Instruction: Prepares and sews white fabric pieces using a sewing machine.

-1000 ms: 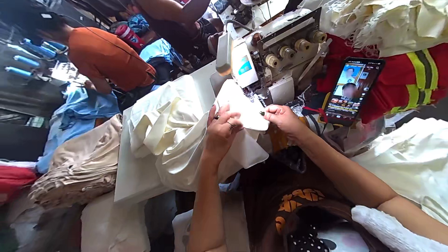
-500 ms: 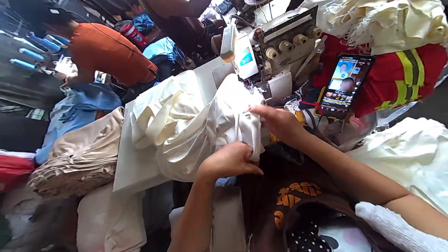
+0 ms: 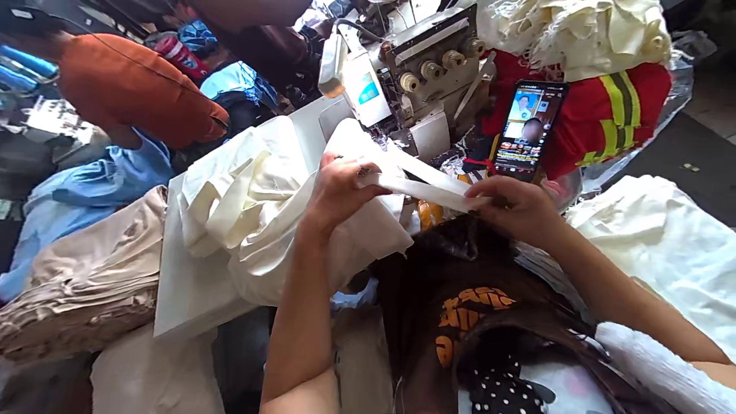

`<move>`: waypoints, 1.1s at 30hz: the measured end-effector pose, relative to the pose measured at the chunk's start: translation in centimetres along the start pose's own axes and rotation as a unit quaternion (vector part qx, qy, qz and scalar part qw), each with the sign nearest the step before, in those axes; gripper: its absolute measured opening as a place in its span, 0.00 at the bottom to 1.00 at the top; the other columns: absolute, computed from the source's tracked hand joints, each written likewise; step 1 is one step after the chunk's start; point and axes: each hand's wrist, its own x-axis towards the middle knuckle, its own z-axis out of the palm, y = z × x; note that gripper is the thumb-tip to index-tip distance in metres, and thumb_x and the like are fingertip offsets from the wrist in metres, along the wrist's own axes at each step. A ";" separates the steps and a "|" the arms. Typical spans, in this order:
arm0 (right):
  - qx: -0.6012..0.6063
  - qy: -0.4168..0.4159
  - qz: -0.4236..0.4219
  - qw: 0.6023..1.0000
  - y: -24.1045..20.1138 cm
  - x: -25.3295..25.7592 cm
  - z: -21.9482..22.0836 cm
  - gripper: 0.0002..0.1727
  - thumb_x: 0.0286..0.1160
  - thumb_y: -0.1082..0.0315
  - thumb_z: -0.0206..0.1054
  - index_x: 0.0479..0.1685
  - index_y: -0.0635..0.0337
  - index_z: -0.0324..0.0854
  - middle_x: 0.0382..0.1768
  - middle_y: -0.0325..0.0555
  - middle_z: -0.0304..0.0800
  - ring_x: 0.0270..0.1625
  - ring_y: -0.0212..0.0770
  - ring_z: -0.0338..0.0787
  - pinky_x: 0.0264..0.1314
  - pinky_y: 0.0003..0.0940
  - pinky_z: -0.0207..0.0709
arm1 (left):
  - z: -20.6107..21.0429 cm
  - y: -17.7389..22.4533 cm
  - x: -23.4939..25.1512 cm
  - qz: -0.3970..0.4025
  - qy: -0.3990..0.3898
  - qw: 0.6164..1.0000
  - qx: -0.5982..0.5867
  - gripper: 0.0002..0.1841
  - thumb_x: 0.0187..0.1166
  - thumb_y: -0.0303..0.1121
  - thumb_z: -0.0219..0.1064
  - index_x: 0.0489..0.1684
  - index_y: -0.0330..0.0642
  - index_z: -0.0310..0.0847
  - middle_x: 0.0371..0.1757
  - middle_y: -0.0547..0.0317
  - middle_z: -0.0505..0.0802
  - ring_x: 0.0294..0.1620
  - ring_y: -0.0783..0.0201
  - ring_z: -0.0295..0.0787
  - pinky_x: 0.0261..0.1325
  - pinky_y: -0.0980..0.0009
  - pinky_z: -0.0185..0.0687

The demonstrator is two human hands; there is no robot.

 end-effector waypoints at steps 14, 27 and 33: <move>0.027 -0.047 -0.066 0.996 1.1 -0.1 2.7 0.07 0.74 0.69 0.72 0.44 0.60 0.92 0.34 0.37 0.85 0.35 0.23 0.81 0.38 0.16 0.78 | 0.5 7.7 -4.2 0.014 -0.022 0.999 -0.032 0.06 0.79 0.38 0.72 0.41 0.51 0.96 0.44 0.63 0.95 0.50 0.68 0.89 0.74 0.51 0.65; -0.001 0.008 -0.027 1.000 -1.1 -0.7 4.3 0.07 0.66 0.69 0.74 0.25 0.61 0.84 0.38 0.42 0.81 0.34 0.22 0.77 0.32 0.12 0.72 | 0.0 8.9 -5.8 -0.101 0.089 0.976 -0.172 0.08 0.62 0.29 0.83 0.31 0.47 0.88 0.37 0.69 0.95 0.51 0.72 0.91 0.80 0.61 0.72; -0.004 -0.053 -0.043 0.998 -2.1 -0.1 6.9 0.09 0.71 0.67 0.73 0.27 0.61 0.85 0.37 0.43 0.83 0.36 0.28 0.82 0.36 0.21 0.80 | -0.6 13.4 -5.9 -0.075 -0.025 0.996 0.036 0.23 0.70 0.44 0.79 0.60 0.42 0.88 0.38 0.61 0.96 0.38 0.63 0.90 0.62 0.50 0.76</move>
